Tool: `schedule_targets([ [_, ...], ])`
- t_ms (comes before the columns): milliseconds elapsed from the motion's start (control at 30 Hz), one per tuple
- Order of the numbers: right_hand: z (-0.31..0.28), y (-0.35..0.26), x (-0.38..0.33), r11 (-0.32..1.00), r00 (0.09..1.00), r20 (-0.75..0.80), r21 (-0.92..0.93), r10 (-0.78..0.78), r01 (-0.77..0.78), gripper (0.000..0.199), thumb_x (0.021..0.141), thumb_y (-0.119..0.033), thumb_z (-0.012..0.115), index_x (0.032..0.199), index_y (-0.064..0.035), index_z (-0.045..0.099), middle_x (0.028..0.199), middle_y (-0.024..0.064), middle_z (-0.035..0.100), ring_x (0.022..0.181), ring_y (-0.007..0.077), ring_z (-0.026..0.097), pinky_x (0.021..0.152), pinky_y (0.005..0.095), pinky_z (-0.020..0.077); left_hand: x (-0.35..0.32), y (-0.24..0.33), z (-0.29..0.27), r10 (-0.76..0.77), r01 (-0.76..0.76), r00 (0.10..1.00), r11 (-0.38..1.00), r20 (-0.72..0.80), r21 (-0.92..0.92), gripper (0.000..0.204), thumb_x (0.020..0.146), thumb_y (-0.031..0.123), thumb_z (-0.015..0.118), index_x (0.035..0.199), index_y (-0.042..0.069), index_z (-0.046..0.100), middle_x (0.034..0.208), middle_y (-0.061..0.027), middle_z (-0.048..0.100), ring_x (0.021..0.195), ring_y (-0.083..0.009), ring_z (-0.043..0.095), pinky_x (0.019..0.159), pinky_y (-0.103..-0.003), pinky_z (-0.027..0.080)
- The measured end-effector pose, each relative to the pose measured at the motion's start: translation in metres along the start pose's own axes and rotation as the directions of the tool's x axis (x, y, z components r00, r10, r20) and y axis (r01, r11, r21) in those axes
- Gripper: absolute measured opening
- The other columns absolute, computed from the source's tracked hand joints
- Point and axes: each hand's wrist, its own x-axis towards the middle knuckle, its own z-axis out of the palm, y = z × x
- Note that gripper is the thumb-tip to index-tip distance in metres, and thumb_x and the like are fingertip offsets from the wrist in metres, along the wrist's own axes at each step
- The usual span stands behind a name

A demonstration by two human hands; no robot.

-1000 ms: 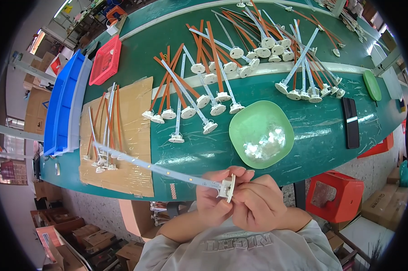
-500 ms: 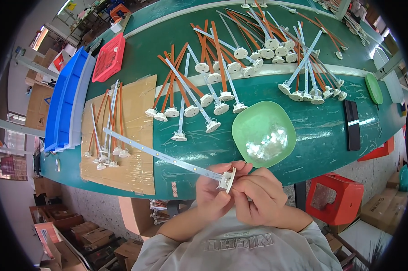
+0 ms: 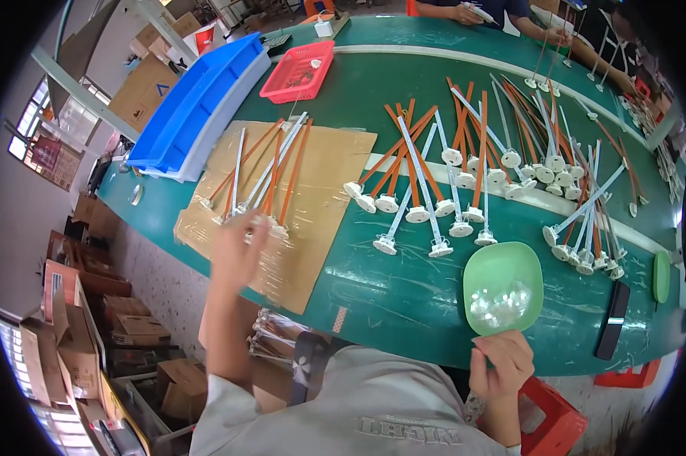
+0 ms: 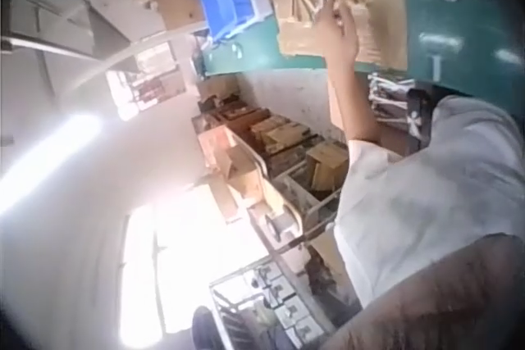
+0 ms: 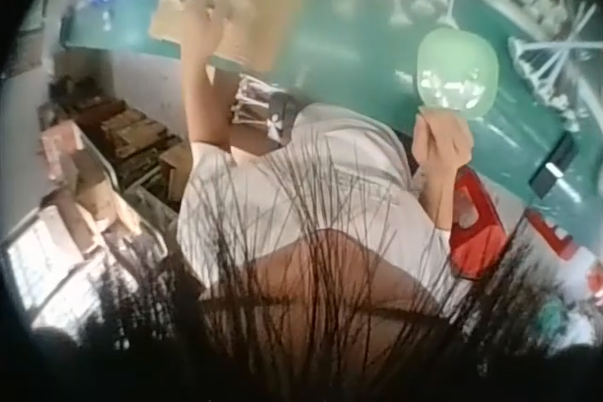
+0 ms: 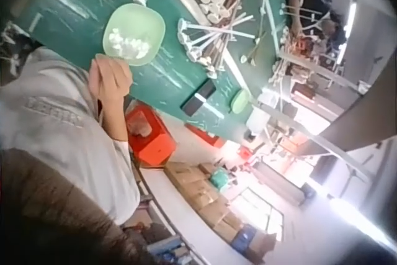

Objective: Assembling and testing LED light strips onto circular plastic bases at a workbench.

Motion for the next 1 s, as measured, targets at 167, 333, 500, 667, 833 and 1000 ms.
schedule_targets([
  [167, -0.021, 0.017, -0.013, 0.988, 0.996, -0.056, -0.137, 0.063, -0.07, 0.012, 0.075, 0.007, 0.066, 0.085, 0.0014, 0.066, 0.077, 0.0127, 0.07, 0.063, 0.0276, 0.063, 0.061, 0.0336, 0.0482, 0.025, -0.048, -0.024, 0.016, -0.013, 1.0, 0.934, -0.007, 0.356, 0.03, 0.091, 0.024, 0.067, 0.107, -0.001, 0.068, 0.09, -0.0195, 0.069, 0.083, -0.0378, 0.066, 0.074, -0.046, 0.051],
  [333, -0.043, 0.034, -0.027, 0.937, 0.97, -0.191, -0.284, 0.154, -0.204, 0.009, 0.078, 0.009, 0.063, 0.084, 0.0028, 0.064, 0.077, 0.0133, 0.067, 0.063, 0.0285, 0.061, 0.058, 0.0337, 0.0459, 0.027, -0.035, -0.008, 0.252, -0.214, 0.968, 0.855, -0.019, 0.473, 0.026, 0.084, 0.018, 0.072, 0.103, 0.002, 0.069, 0.101, -0.0179, 0.068, 0.1, -0.0366, 0.064, 0.082, -0.046, 0.053],
  [500, -0.052, 0.031, -0.023, 0.923, 0.97, -0.171, -0.316, 0.172, -0.219, 0.01, 0.077, 0.01, 0.063, 0.085, 0.0025, 0.064, 0.076, 0.013, 0.067, 0.063, 0.0282, 0.061, 0.059, 0.0337, 0.0465, 0.028, 0.047, 0.05, 0.522, -0.525, 0.848, 0.851, 0.095, 0.008, 0.023, 0.081, 0.017, 0.076, 0.099, 0.005, 0.07, 0.098, -0.0137, 0.068, 0.09, -0.0347, 0.065, 0.079, -0.044, 0.053],
  [667, -0.034, 0.013, -0.007, 0.964, 0.988, -0.124, -0.24, 0.091, -0.119, 0.012, 0.072, 0.007, 0.066, 0.083, 0.0014, 0.066, 0.072, 0.0101, 0.067, 0.06, 0.0267, 0.062, 0.057, 0.033, 0.048, 0.039, 0.116, 0.113, 0.652, -0.645, 0.753, 0.759, 0.092, -0.09, 0.024, 0.081, 0.02, 0.076, 0.102, 0.009, 0.07, 0.084, -0.0082, 0.061, 0.081, -0.028, 0.063, 0.072, -0.041, 0.051],
  [833, -0.025, 0.002, -0.015, 0.988, 0.99, -0.119, -0.127, 0.073, -0.088, 0.006, 0.076, 0.006, 0.063, 0.082, 0.0037, 0.065, 0.072, 0.0133, 0.067, 0.06, 0.026, 0.061, 0.057, 0.0328, 0.0452, 0.058, 0.148, 0.138, 0.66, -0.693, 0.704, 0.719, 0.264, 0.053, 0.034, 0.081, 0.032, 0.076, 0.105, 0.011, 0.066, 0.088, -0.0059, 0.061, 0.088, -0.0251, 0.062, 0.075, -0.039, 0.05],
  [1000, -0.035, 0.002, -0.025, 0.976, 0.98, -0.174, -0.174, 0.1, -0.131, 0.007, 0.077, 0.007, 0.063, 0.084, 0.0035, 0.065, 0.072, 0.0134, 0.067, 0.06, 0.0255, 0.06, 0.056, 0.0324, 0.0443, 0.06, 0.151, 0.146, 0.698, -0.737, 0.665, 0.67, 0.264, 0.087, 0.035, 0.08, 0.035, 0.076, 0.104, 0.011, 0.066, 0.091, -0.007, 0.062, 0.091, -0.0258, 0.062, 0.075, -0.04, 0.05],
])
